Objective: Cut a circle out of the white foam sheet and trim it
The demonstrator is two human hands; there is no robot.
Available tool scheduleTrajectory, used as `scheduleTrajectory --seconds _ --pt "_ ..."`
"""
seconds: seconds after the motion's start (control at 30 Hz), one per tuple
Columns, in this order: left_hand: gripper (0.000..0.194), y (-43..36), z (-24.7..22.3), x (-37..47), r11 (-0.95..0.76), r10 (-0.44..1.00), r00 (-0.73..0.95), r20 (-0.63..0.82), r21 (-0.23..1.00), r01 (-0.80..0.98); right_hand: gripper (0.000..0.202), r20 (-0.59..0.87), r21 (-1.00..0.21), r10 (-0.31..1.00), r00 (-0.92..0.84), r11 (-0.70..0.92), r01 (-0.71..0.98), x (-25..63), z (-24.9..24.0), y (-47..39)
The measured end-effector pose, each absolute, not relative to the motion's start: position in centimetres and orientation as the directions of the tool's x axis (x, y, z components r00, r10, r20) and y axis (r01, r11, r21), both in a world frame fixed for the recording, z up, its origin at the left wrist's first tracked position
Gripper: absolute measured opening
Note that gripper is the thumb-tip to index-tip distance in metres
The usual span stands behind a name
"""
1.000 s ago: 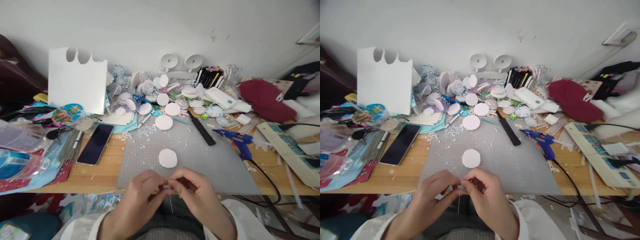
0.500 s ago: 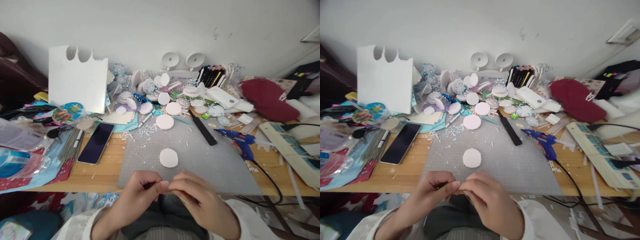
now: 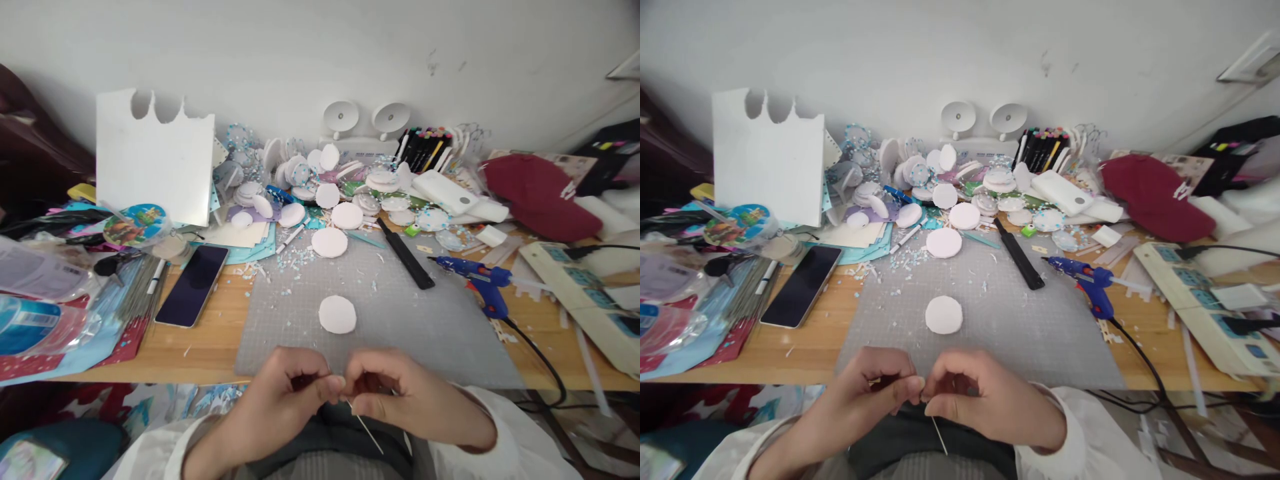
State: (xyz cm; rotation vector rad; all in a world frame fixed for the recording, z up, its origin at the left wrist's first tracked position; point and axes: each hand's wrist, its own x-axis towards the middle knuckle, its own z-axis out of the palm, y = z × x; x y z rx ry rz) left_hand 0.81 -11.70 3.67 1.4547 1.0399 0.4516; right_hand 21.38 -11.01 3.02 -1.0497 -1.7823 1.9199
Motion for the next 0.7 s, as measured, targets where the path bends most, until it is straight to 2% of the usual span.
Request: scheduleTrajectory --seconds 0.1,0.17,0.27,0.33,0.4,0.47,0.57,0.7 --pt "0.038 -11.4 3.2 0.8 0.215 0.778 0.527 -0.341 0.934 0.286 0.017 -0.279 -0.929 0.715 -0.641 -0.031 0.368 21.0 2.9 -11.5" --pt "0.039 -11.1 2.7 0.8 0.299 0.767 0.517 -0.380 0.924 0.237 0.011 -0.126 -0.863 0.797 -0.591 0.206 0.462 20.5 2.8 -12.2" --pt "0.041 -10.7 2.4 0.8 0.447 0.736 0.513 -0.441 0.886 0.121 0.017 0.232 -0.589 0.815 -0.531 0.552 0.590 19.8 2.5 -13.1" --pt "0.042 -10.7 2.4 1.0 0.462 0.735 0.509 -0.447 0.880 0.106 0.019 0.333 -0.454 0.780 -0.530 0.625 0.635 19.5 2.4 -13.3" --pt "0.042 -11.0 2.5 1.1 0.344 0.797 0.452 -0.399 0.917 0.203 0.018 0.331 -0.417 0.783 -0.527 0.622 0.662 19.6 2.4 -13.1" --pt "0.035 -11.6 2.6 1.2 0.148 0.892 0.355 -0.280 0.923 0.356 0.017 0.304 -0.424 0.802 -0.514 0.597 0.681 19.7 2.4 -12.7" --pt "0.017 -12.4 2.3 1.2 -0.143 0.958 0.286 -0.016 0.837 0.528 0.014 0.290 -0.482 0.828 -0.480 0.560 0.674 19.8 2.4 -12.4" --pt "0.030 -12.7 1.5 0.9 -0.402 0.912 0.334 0.237 0.669 0.625 0.011 0.280 -0.568 0.855 -0.436 0.514 0.643 19.7 2.4 -12.5"
